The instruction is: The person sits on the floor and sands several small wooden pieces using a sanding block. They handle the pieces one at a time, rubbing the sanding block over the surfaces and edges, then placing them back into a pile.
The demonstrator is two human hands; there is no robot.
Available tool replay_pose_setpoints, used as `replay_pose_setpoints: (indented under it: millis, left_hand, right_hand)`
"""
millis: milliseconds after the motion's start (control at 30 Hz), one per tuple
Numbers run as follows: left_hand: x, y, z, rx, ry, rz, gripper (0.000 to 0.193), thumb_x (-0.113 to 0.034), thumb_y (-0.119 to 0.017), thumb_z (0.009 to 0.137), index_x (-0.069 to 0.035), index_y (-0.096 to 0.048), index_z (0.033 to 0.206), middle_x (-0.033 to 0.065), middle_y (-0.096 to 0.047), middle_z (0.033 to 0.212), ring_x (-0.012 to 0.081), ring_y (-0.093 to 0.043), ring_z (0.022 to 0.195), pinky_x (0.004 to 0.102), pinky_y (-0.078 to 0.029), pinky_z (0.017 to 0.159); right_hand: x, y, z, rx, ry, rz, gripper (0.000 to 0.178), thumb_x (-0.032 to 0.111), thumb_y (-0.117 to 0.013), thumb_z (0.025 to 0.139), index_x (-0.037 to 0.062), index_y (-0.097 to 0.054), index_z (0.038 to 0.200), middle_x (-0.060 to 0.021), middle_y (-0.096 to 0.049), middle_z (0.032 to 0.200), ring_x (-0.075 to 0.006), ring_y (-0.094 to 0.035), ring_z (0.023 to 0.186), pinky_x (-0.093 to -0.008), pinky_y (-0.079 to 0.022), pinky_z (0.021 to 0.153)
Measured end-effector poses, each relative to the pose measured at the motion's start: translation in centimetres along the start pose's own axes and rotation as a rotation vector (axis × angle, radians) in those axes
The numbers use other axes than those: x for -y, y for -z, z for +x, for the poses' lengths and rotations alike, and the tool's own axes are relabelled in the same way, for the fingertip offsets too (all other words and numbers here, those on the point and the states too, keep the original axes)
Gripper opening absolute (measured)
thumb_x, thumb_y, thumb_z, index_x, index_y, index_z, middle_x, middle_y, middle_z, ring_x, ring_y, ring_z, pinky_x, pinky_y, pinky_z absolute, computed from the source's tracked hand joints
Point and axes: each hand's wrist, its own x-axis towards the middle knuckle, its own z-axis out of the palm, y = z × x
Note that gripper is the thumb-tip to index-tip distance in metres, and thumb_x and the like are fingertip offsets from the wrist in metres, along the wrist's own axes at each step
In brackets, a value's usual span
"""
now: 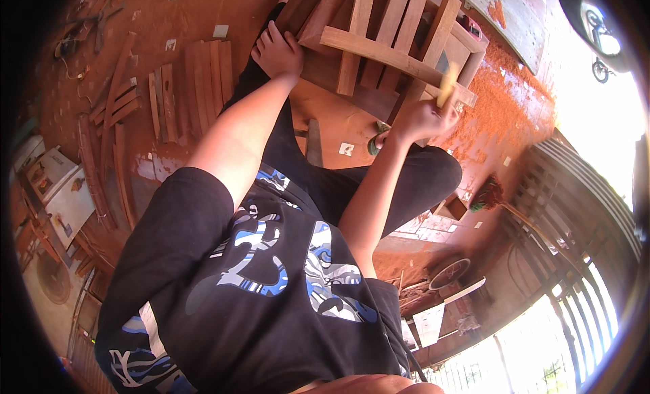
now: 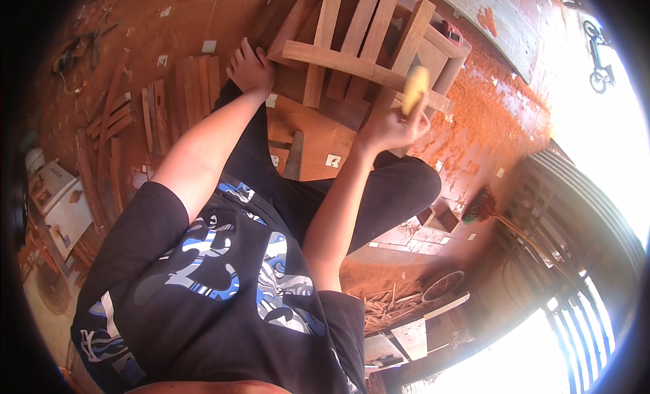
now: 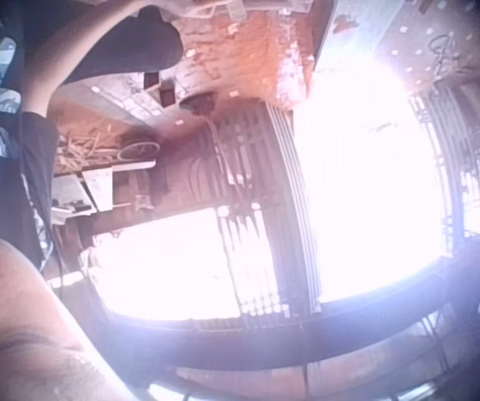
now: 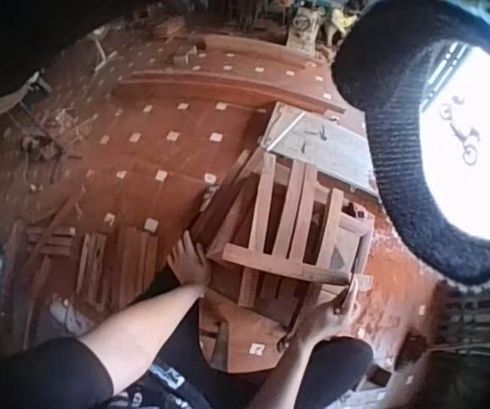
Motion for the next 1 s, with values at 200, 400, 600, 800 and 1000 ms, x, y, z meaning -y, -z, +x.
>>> replay_pose_setpoints:
  millis: [200,400,600,800,1000]
  left_hand:
    - [-0.6,0.7,0.1,0.014,-0.012,0.030,0.052,-0.033,-0.048,0.099,-0.005,-0.051,0.142,0.0140,-0.061,0.126,0.0328,-0.057,0.118,0.0516,-0.037,0.101]
    - [-0.3,0.4,0.1,-0.007,-0.017,0.013,0.052,-0.034,-0.048,0.099,-0.005,-0.051,0.142,0.0137,-0.061,0.127,0.0322,-0.056,0.120,0.0517,-0.037,0.102]
    - [-0.4,0.5,0.0,-0.001,-0.002,0.004,0.052,-0.034,-0.049,0.099,-0.005,-0.051,0.143,0.0135,-0.061,0.128,0.0321,-0.056,0.120,0.0514,-0.036,0.102]
    - [-0.5,0.5,0.2,0.025,-0.012,0.012,0.053,-0.034,-0.049,0.099,-0.004,-0.051,0.142,0.0145,-0.061,0.128,0.0333,-0.056,0.119,0.0511,-0.037,0.101]
    - [-0.3,0.5,0.0,-0.009,-0.015,-0.004,0.052,-0.033,-0.049,0.098,-0.004,-0.052,0.141,0.0158,-0.062,0.126,0.0344,-0.056,0.117,0.0509,-0.037,0.100]
  right_hand:
    - [6.6,-1.8,-7.9,0.471,0.111,-0.070,0.064,-0.005,-0.054,0.082,0.0189,-0.066,0.140,-0.0230,-0.067,0.076,-0.0400,-0.067,0.065,-0.0444,-0.054,0.067]
    - [7.8,-1.0,-6.8,0.617,0.168,-0.168,0.061,0.000,-0.060,0.083,0.0180,-0.065,0.141,-0.0209,-0.067,0.070,-0.0329,-0.067,0.058,-0.0423,-0.053,0.061]
    - [3.4,0.3,-1.9,0.363,-0.024,-0.098,0.061,-0.005,-0.052,0.083,0.0102,-0.065,0.140,-0.0210,-0.072,0.074,-0.0159,-0.059,0.052,-0.0359,-0.049,0.053]
    - [9.2,-0.2,-8.7,0.746,0.044,-0.178,0.069,-0.002,-0.057,0.083,0.0305,-0.062,0.144,-0.0261,-0.066,0.076,-0.0379,-0.071,0.068,-0.0476,-0.054,0.067]
    - [2.0,0.9,-0.9,0.321,-0.100,-0.134,0.059,0.002,-0.055,0.082,0.0214,-0.069,0.136,-0.0258,-0.073,0.088,-0.0408,-0.073,0.075,-0.0506,-0.056,0.067]
